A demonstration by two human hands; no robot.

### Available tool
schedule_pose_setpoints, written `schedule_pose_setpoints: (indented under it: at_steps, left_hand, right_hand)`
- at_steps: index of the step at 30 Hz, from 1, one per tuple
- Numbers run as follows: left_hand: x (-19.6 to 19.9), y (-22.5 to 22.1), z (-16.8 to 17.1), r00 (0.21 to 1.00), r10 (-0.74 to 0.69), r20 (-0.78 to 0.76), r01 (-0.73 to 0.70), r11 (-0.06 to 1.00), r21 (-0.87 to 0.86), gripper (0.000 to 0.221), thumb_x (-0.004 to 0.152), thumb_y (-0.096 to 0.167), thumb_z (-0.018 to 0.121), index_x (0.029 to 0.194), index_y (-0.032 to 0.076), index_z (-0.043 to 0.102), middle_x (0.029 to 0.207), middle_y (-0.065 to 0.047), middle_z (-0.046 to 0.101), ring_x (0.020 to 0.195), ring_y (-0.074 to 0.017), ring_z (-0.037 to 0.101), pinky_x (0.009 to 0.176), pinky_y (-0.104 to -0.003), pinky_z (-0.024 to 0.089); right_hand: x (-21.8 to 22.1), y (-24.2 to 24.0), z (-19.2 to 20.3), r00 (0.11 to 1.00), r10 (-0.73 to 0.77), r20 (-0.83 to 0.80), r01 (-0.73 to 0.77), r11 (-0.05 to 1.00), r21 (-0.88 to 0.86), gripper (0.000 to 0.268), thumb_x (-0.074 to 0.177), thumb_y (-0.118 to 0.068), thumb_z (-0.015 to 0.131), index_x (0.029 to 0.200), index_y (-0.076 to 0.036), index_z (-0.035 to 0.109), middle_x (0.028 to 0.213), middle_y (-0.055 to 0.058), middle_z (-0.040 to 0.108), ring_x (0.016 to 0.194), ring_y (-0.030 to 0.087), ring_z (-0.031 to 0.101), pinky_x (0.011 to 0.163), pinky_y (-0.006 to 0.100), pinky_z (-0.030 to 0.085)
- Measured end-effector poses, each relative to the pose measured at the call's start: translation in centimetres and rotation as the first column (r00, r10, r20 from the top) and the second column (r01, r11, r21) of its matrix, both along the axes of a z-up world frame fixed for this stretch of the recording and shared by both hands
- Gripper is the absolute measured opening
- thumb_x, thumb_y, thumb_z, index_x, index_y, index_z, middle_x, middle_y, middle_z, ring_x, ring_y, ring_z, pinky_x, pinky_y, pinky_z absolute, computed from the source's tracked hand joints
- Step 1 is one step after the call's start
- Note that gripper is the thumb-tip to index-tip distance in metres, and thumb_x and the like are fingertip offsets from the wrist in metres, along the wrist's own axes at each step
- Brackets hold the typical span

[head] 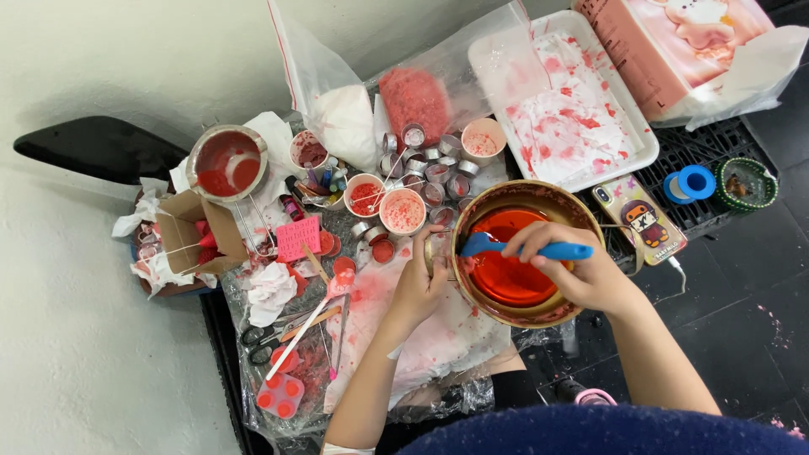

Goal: Mixing candle dye in a bowl and cleaning tools with a tissue in a workshop environment.

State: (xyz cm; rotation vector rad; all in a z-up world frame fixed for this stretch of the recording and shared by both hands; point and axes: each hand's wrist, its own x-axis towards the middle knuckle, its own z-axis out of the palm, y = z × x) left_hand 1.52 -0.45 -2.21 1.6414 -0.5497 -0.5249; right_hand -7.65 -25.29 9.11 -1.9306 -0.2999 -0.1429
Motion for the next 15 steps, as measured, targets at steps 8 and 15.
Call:
schedule_pose_setpoints:
  at_steps: [8,15]
  left_hand:
    - [-0.2,-0.4,-0.6,1.0,0.009,0.015,-0.008,0.998,-0.068,0.056,0.096,0.006,0.04,0.151,0.01,0.029,0.073,-0.004,0.056,0.062,-0.0149,0.052,0.064,-0.031,0.044]
    - [-1.0,-1.3,-1.0,0.988,0.088,0.126,-0.092,0.995,0.026,0.057,0.096,0.012,0.047,0.149,0.006,0.028,0.063,-0.007,0.059,0.055,-0.0189,0.061,0.058,-0.032,0.047]
  right_hand:
    - [-0.8,-0.4,-4.0,0.952,-0.293,-0.09,0.307,0.91,0.28,0.013,0.11,-0.008,0.047,0.111,0.001,0.056,0.112,0.017,0.071,0.099,0.017,0.067,0.093,0.033,0.055]
    - [0.5,1.2,-2.6,0.946,-0.31,-0.098,0.325,0.903,0.282,0.013,0.112,-0.01,0.043,0.109,0.0,0.052,0.109,0.015,0.071,0.099,0.016,0.066,0.092,0.032,0.054]
